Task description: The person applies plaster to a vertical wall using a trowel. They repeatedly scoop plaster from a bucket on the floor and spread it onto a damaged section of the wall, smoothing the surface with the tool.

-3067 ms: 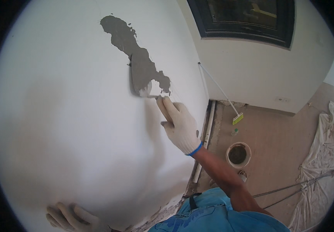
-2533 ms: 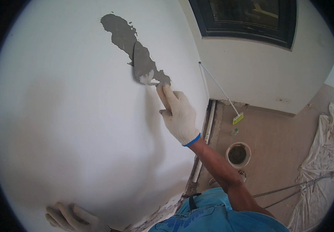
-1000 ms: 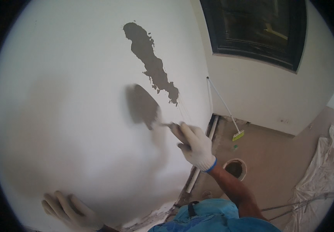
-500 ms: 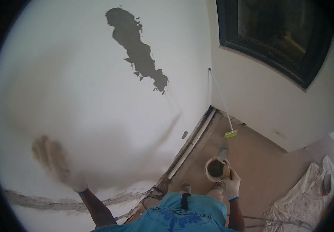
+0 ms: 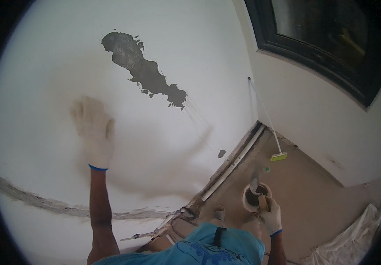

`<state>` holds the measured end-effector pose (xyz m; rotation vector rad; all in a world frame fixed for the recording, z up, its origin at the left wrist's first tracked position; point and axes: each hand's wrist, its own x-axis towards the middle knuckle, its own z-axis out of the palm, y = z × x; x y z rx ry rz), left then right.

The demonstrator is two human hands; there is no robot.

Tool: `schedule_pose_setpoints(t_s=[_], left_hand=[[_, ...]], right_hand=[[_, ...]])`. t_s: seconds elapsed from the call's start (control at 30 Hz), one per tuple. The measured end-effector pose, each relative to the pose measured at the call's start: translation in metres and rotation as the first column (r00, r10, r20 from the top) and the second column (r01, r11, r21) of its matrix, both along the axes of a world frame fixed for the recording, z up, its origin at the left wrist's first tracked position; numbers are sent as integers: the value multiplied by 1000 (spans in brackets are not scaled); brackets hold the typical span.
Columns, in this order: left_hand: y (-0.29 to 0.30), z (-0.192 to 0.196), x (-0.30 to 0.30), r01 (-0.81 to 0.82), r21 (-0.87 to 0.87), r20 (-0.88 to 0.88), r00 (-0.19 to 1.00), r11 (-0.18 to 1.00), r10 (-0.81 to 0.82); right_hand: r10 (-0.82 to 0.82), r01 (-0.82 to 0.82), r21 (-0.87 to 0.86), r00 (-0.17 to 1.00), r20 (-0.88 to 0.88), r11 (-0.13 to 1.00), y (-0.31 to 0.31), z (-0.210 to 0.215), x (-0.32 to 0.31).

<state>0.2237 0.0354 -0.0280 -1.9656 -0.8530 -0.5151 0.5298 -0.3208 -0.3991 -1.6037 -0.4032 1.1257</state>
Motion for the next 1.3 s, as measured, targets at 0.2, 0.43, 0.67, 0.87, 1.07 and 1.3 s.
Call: schedule_pose_setpoints(t_s=[0.2, 0.43, 0.67, 0.87, 1.07, 1.3], left_hand=[[14, 120, -29, -6, 428, -121, 991, 904, 64], [24, 201, -51, -154, 571, -113, 958, 806, 263], [40, 198, -60, -140, 576, -72, 973, 805, 220], [39, 199, -58, -83, 544, -95, 983, 835, 159], [42, 200, -59, -28, 577, -136, 982, 816, 129], [46, 204, -71, -26, 604, -149, 978, 797, 145]], right_hand=[[4, -15, 178, 998, 62, 984, 16, 0, 7], [116, -149, 228, 982, 149, 962, 97, 76, 3], [185, -414, 408, 850, 494, 814, 194, 89, -24], [71, -435, 435, 767, 637, 788, 276, 149, -37], [-265, -436, 491, 482, 835, 754, 342, 170, -12], [-277, -488, 408, 319, 906, 772, 385, 190, 25]])
